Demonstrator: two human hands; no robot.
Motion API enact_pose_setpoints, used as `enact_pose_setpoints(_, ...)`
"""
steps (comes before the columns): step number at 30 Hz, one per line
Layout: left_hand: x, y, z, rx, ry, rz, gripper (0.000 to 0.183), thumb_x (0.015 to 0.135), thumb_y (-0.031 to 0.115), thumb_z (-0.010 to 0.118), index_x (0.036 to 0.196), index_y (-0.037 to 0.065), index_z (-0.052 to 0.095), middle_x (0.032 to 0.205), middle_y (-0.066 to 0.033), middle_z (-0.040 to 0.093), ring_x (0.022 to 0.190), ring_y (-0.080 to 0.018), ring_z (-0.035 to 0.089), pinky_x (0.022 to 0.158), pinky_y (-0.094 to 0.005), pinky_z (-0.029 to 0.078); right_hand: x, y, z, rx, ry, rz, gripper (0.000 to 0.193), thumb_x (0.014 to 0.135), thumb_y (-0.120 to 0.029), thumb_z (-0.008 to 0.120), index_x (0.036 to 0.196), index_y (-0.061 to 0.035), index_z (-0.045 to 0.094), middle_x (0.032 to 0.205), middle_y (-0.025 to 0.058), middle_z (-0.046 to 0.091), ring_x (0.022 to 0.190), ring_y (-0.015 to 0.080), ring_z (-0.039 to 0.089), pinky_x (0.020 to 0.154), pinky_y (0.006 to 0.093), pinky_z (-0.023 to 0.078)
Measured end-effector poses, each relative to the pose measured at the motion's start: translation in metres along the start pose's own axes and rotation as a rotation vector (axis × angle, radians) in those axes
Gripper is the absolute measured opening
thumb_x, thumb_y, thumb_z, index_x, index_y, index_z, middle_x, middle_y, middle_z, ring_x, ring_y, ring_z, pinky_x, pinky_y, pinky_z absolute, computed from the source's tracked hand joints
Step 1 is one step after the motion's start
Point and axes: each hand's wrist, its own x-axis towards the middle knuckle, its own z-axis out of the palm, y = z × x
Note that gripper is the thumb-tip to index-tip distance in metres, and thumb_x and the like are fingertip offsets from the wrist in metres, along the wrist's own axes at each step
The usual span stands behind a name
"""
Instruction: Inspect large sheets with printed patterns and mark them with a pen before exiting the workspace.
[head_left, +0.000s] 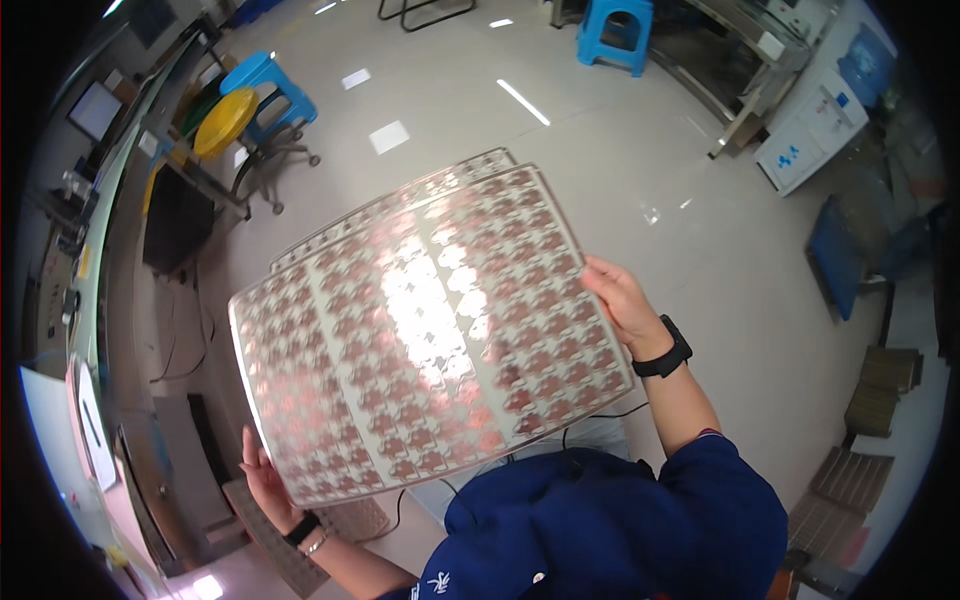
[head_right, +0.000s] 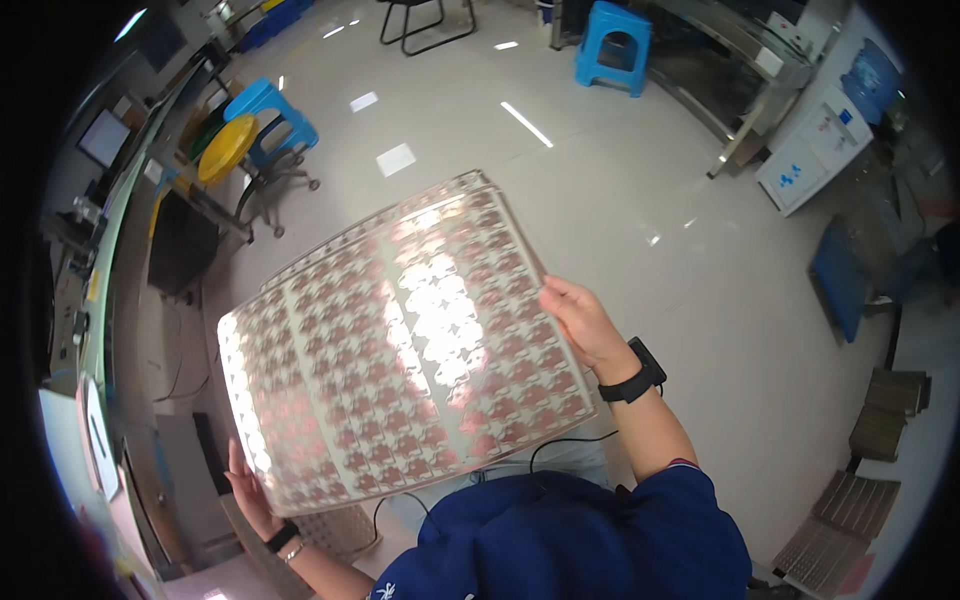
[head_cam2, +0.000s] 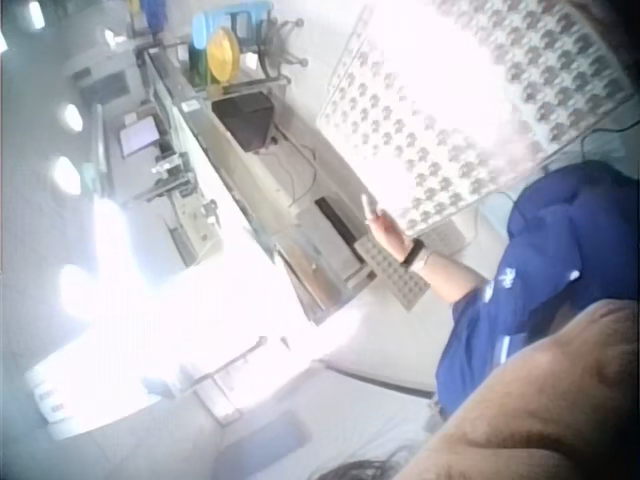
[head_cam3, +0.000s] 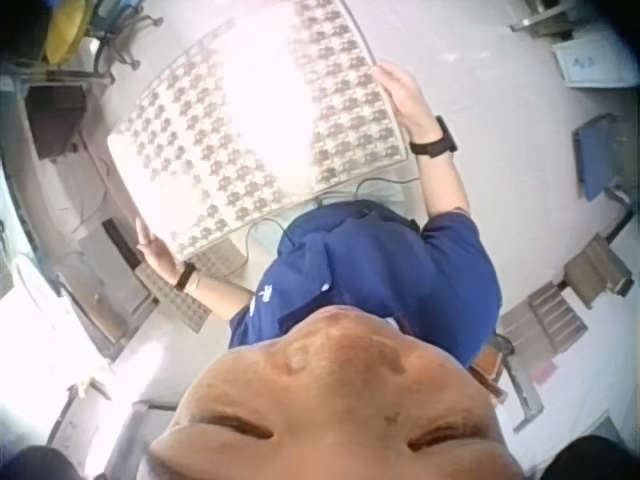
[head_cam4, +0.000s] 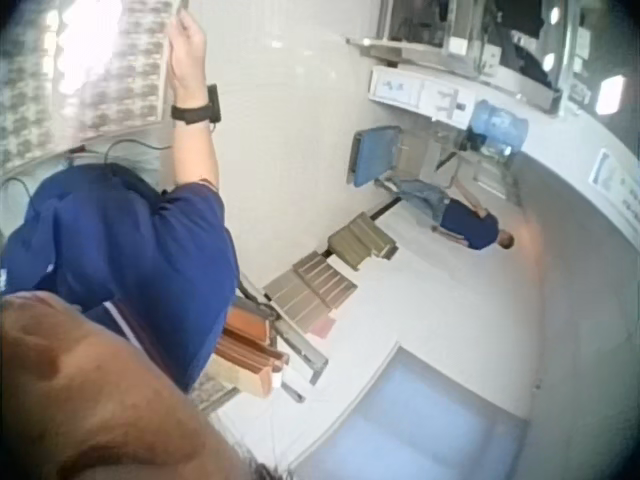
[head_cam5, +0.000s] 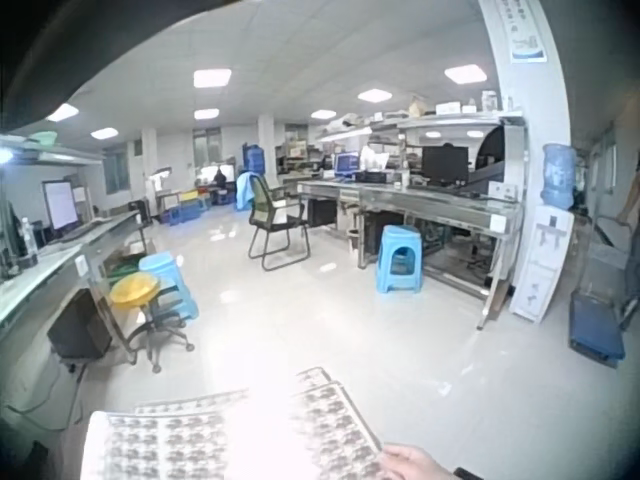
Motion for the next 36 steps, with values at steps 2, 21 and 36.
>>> enact_pose_setpoints(2, 0.008, 0.008, 0.011, -0.307, -0.129, 0.059, 0.065, 0.095, 0.049, 0.031, 0.142, 0.005, 0.022, 0.146, -0.012, 0.026, 0.132, -0.0249, 0.029, 0.109, -0.0405, 0.024, -0.004, 0.0, 0.001, 0.051, 0.03, -0.001, 0.034, 0.094, -0.014, 0.048, 0.122, 0.005, 0.047, 0.109, 0.0086, 0.059, 0.094, 0.0111, 0.058, 0.08, 0.0233, 0.048)
enact_pose_setpoints(21, 0.003, -0.048, 0.114, -0.431, -0.031, -0.222, 0.045, 0.093, 0.021, 0.05, 0.128, -0.003, 0.037, 0.119, -0.0149, 0.054, 0.104, -0.0209, 0.057, 0.088, -0.0334, 0.048, -0.009, -0.011, 0.048, 0.129, -0.046, 0.038, 0.044, 0.097, -0.025, 0.035, 0.132, 0.0022, 0.036, 0.11, 0.0121, 0.059, 0.1, 0.0154, 0.058, 0.08, 0.0279, 0.051)
enact_pose_setpoints(36, 0.016, -0.079, 0.073, -0.091, 0.159, -0.104, 0.03, 0.095, 0.026, 0.048, 0.102, -0.001, 0.058, 0.092, -0.0036, 0.063, 0.076, -0.0064, 0.057, 0.066, -0.0201, 0.047, 0.003, -0.002, 0.07, -0.3, -0.181, 0.052, 0.033, 0.095, -0.013, 0.044, 0.122, 0.0045, 0.048, 0.108, 0.007, 0.06, 0.093, 0.0089, 0.056, 0.08, 0.0227, 0.045)
